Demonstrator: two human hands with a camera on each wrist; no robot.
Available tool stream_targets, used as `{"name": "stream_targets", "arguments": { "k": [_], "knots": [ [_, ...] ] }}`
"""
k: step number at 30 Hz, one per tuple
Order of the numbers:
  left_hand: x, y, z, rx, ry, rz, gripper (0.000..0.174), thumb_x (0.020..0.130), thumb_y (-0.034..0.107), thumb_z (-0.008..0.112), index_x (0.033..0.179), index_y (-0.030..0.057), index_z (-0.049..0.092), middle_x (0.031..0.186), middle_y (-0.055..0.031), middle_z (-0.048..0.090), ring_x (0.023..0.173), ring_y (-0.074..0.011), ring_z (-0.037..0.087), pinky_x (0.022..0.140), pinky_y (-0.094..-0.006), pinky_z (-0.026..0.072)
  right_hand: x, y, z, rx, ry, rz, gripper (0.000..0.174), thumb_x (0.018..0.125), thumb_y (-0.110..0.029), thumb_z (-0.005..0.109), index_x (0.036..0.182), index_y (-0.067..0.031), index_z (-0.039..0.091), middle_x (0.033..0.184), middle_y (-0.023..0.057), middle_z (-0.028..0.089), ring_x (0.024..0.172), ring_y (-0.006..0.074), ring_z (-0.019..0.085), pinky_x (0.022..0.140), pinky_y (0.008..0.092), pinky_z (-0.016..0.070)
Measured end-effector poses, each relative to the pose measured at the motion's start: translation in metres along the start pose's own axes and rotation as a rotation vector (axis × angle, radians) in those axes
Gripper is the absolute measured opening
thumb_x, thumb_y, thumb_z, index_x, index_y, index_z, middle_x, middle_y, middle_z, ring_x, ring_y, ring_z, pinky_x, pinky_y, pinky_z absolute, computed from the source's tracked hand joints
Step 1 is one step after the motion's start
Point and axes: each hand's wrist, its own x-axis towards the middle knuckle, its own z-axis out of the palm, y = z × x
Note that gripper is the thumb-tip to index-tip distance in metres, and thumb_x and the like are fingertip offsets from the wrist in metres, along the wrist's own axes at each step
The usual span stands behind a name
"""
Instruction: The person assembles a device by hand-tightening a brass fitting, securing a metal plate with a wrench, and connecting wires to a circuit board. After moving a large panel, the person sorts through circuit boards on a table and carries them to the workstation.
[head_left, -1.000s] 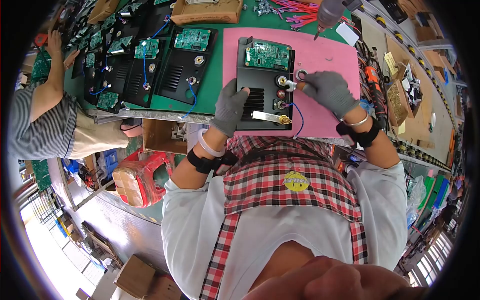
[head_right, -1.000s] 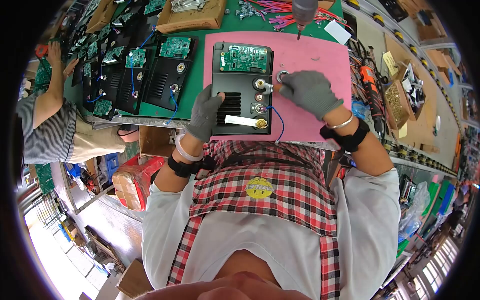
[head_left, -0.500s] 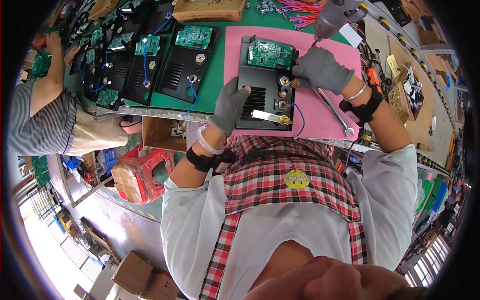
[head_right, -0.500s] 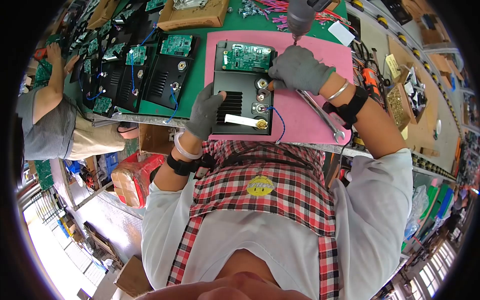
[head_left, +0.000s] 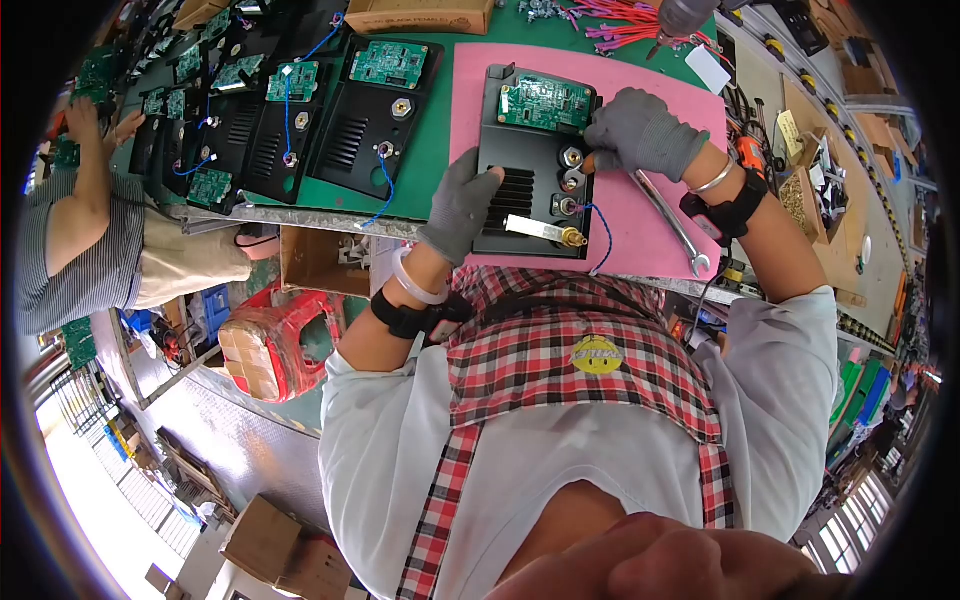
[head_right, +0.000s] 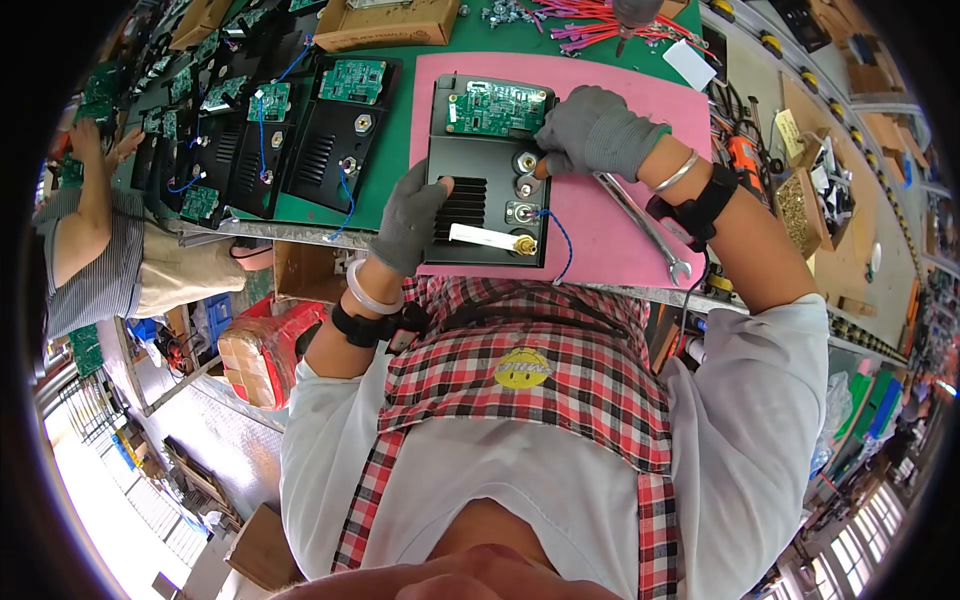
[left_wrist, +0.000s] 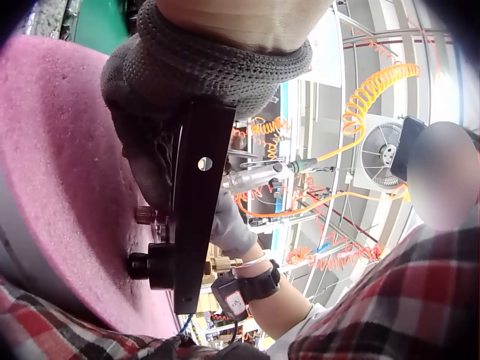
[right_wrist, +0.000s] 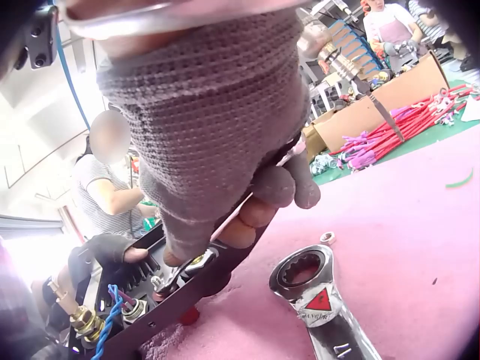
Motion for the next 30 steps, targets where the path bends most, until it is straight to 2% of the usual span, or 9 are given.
{"name": "stream_targets", "arguments": {
  "k": [1,4,6,11,13,18,21,25,30],
  "knots": [
    [0.001,-0.002,0.0,0.058,0.006,0.047,0.017,0.084,0.007,0.046,0.093,-0.0056,0.053,0.082,-0.0113,0.055,0.068,-0.0145,0.052,0.061,-0.0278,0.0435,-0.002,0.0,0.001,0.008,0.031,0.002,0.029,0.074,-0.041,0.059,0.081,-0.0137,0.064,0.07,0.0074,0.06,0.071,0.0281,0.059,0.065,0.0403,0.0477],
    [0.0,0.013,0.002,-0.163,0.054,-0.155,0.016,0.083,0.007,0.047,0.091,-0.0048,0.053,0.077,-0.0105,0.055,0.064,-0.0157,0.051,0.06,-0.0277,0.0425,-0.009,-0.002,0.011,0.049,0.121,0.028,0.03,0.074,-0.042,0.059,0.081,-0.013,0.063,0.07,0.0077,0.06,0.07,0.0278,0.06,0.064,0.0407,0.0473],
    [-0.002,0.01,0.005,-0.15,0.09,-0.135,0.016,0.082,0.008,0.047,0.09,-0.0047,0.053,0.076,-0.0102,0.055,0.063,-0.0158,0.051,0.059,-0.0281,0.0423,-0.014,-0.003,0.028,0.099,0.178,0.071,0.031,0.075,-0.043,0.058,0.08,-0.0129,0.063,0.069,0.0084,0.06,0.068,0.0278,0.06,0.062,0.0409,0.047],
    [-0.006,0.014,0.007,-0.216,0.116,-0.304,0.021,0.081,0.01,0.047,0.094,-0.0049,0.054,0.074,-0.0067,0.056,0.064,-0.0115,0.049,0.061,-0.0258,0.0414,-0.03,-0.025,0.059,0.257,0.198,0.321,0.039,0.079,-0.048,0.052,0.076,-0.0107,0.061,0.066,0.0093,0.061,0.061,0.0287,0.06,0.055,0.0413,0.0459],
    [-0.002,0.021,0.007,-0.227,0.113,-0.321,0.022,0.081,0.01,0.047,0.095,-0.0049,0.054,0.074,-0.0063,0.057,0.064,-0.011,0.05,0.061,-0.0258,0.0415,-0.037,-0.036,0.055,0.262,0.152,0.445,0.041,0.08,-0.048,0.051,0.076,-0.0091,0.061,0.065,0.0097,0.061,0.059,0.0289,0.06,0.053,0.0414,0.0455],
    [-0.003,0.012,0.007,-0.231,0.111,-0.247,0.023,0.08,0.01,0.047,0.095,-0.0058,0.055,0.08,-0.0081,0.058,0.067,-0.012,0.052,0.063,-0.0259,0.0423,-0.046,-0.041,0.053,0.311,0.189,0.426,0.039,0.081,-0.045,0.051,0.078,-0.0079,0.062,0.067,0.01,0.062,0.06,0.0284,0.061,0.053,0.0416,0.0458],
    [-0.008,0.018,0.006,-0.398,0.105,-0.283,0.027,0.082,0.011,0.047,0.103,-0.0051,0.052,0.089,-0.0098,0.059,0.075,-0.015,0.057,0.067,-0.0273,0.0465,-0.059,-0.026,0.056,0.296,0.608,0.382,0.037,0.081,-0.043,0.051,0.082,-0.0072,0.062,0.07,0.0112,0.062,0.065,0.0288,0.061,0.058,0.0416,0.0461],
    [-0.016,0.006,0.009,-0.838,0.089,-0.505,0.034,0.082,0.012,0.047,0.113,-0.003,0.046,0.099,-0.0108,0.058,0.084,-0.0203,0.06,0.073,-0.0309,0.0508,-0.089,0.016,0.056,0.444,0.391,0.741,0.034,0.08,-0.038,0.052,0.087,-0.0057,0.059,0.071,0.0137,0.06,0.07,0.0316,0.059,0.064,0.0407,0.0456],
    [-0.01,0.005,0.032,-0.771,0.05,-0.513,0.036,0.08,0.013,0.049,0.112,-0.0041,0.046,0.1,-0.0099,0.057,0.086,-0.0179,0.058,0.075,-0.029,0.0477,-0.093,0.032,0.085,0.327,0.398,0.474,0.019,0.079,-0.025,0.054,0.085,-0.0072,0.06,0.086,0.0122,0.059,0.089,0.0289,0.056,0.07,0.0419,0.0467]
  ]
}}
